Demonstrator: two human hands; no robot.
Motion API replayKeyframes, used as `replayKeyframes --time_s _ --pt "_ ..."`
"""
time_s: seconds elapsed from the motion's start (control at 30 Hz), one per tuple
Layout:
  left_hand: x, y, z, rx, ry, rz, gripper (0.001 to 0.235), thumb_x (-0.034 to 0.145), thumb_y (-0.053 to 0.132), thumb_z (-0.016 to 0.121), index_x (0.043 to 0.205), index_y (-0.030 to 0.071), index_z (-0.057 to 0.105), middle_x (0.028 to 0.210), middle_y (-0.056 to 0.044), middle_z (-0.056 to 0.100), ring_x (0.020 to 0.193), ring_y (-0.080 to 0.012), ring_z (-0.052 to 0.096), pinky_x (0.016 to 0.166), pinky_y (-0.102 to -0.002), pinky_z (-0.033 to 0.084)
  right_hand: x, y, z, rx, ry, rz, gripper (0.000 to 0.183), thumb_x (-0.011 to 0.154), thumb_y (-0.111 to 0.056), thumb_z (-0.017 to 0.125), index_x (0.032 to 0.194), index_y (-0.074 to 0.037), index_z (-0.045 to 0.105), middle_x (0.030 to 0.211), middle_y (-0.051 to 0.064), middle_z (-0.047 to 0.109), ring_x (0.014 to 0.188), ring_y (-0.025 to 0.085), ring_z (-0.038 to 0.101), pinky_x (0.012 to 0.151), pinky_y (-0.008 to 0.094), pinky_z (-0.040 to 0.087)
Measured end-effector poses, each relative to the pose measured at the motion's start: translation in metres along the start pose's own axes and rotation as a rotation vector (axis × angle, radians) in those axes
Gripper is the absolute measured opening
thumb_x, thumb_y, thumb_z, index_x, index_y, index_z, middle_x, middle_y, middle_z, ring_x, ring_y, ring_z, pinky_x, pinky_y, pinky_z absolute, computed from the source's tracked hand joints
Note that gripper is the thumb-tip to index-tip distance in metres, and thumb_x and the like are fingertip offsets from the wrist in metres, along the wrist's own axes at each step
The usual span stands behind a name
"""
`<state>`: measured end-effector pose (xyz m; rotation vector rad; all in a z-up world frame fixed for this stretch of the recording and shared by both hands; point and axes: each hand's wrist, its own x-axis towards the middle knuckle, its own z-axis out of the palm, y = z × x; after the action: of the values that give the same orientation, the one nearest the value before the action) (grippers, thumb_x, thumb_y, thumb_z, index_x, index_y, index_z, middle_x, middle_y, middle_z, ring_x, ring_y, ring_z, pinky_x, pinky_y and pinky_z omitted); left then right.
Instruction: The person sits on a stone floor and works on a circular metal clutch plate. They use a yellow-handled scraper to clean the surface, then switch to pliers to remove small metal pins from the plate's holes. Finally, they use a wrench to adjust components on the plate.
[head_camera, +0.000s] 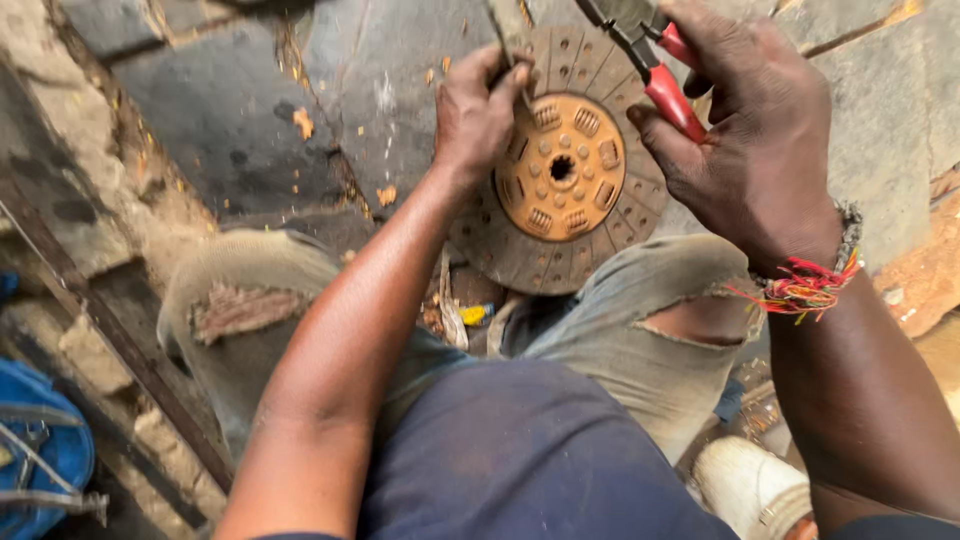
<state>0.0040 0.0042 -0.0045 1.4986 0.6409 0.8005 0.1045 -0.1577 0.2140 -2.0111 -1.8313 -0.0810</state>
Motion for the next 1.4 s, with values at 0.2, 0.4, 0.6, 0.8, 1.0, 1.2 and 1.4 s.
replayKeyframes --time_s 0.2,0.4,0.6,0.8,1.0,1.2,1.4 --pt "-0.007 -0.005 0.005 0.089 -0.063 0.042 0.012 0.101 0.010 0.063 0.096 0.012 0.074 0.082 0.001 0.076 0.072 -0.0058 0.071 0.061 -0.024 0.062 0.017 -0.006 -0.002 -0.108 -0.036 -0.015 0.060 0.090 -0.002 0.086 0.144 -0.006 0.060 0.107 0.014 0.066 0.089 0.023 0.066 0.077 0.034 0.055" --pt "-0.009 0.007 0.005 0.146 -0.116 0.141 0.010 0.101 0.009 0.065 0.097 0.010 0.074 0.080 -0.001 0.077 0.071 -0.0080 0.072 0.061 -0.027 0.060 0.017 0.001 -0.003 0.002 -0.003 -0.075 0.054 0.098 0.002 0.075 0.147 -0.009 0.053 0.121 0.012 0.066 0.101 0.019 0.069 0.085 0.029 0.058" --pt "-0.018 0.013 0.000 0.132 -0.129 0.244 0.008 0.097 0.006 0.066 0.102 0.006 0.073 0.088 -0.006 0.077 0.078 -0.0156 0.077 0.069 -0.032 0.060 0.029 -0.009 0.020 -0.082 -0.062 0.069 0.040 0.104 -0.011 0.081 0.140 -0.016 0.064 0.100 0.011 0.068 0.080 0.023 0.066 0.066 0.035 0.054" --pt "-0.014 0.003 0.006 0.192 -0.094 0.259 0.008 0.101 0.010 0.066 0.102 0.007 0.074 0.086 -0.007 0.076 0.074 -0.0173 0.073 0.067 -0.033 0.059 0.034 -0.023 0.011 -0.304 -0.162 0.010 0.052 0.085 -0.018 0.085 0.135 -0.015 0.069 0.088 0.011 0.066 0.078 0.027 0.067 0.068 0.040 0.054" --pt "-0.018 0.019 -0.001 0.087 -0.021 0.194 0.008 0.100 0.010 0.066 0.099 0.009 0.073 0.087 -0.002 0.075 0.078 -0.0102 0.071 0.067 -0.028 0.060 0.023 -0.015 -0.021 -0.053 0.017 -0.099 0.046 0.099 0.000 0.078 0.140 -0.002 0.057 0.119 0.016 0.068 0.096 0.021 0.069 0.082 0.030 0.058" --pt "-0.024 0.022 -0.005 0.188 -0.153 0.227 0.006 0.101 0.009 0.067 0.097 0.010 0.072 0.088 -0.001 0.073 0.081 -0.0121 0.072 0.071 -0.029 0.062 0.022 -0.022 -0.022 -0.031 0.003 -0.079 0.050 0.096 0.003 0.080 0.141 0.001 0.058 0.122 0.016 0.067 0.099 0.020 0.069 0.083 0.028 0.058" --pt "-0.027 0.032 -0.011 0.309 -0.238 0.292 0.009 0.097 0.007 0.066 0.105 0.006 0.070 0.097 -0.007 0.072 0.087 -0.0244 0.073 0.076 -0.037 0.059 0.019 -0.035 -0.030 -0.048 0.027 -0.054 0.054 0.096 0.005 0.088 0.143 0.004 0.060 0.120 0.016 0.067 0.093 0.021 0.067 0.077 0.029 0.055"
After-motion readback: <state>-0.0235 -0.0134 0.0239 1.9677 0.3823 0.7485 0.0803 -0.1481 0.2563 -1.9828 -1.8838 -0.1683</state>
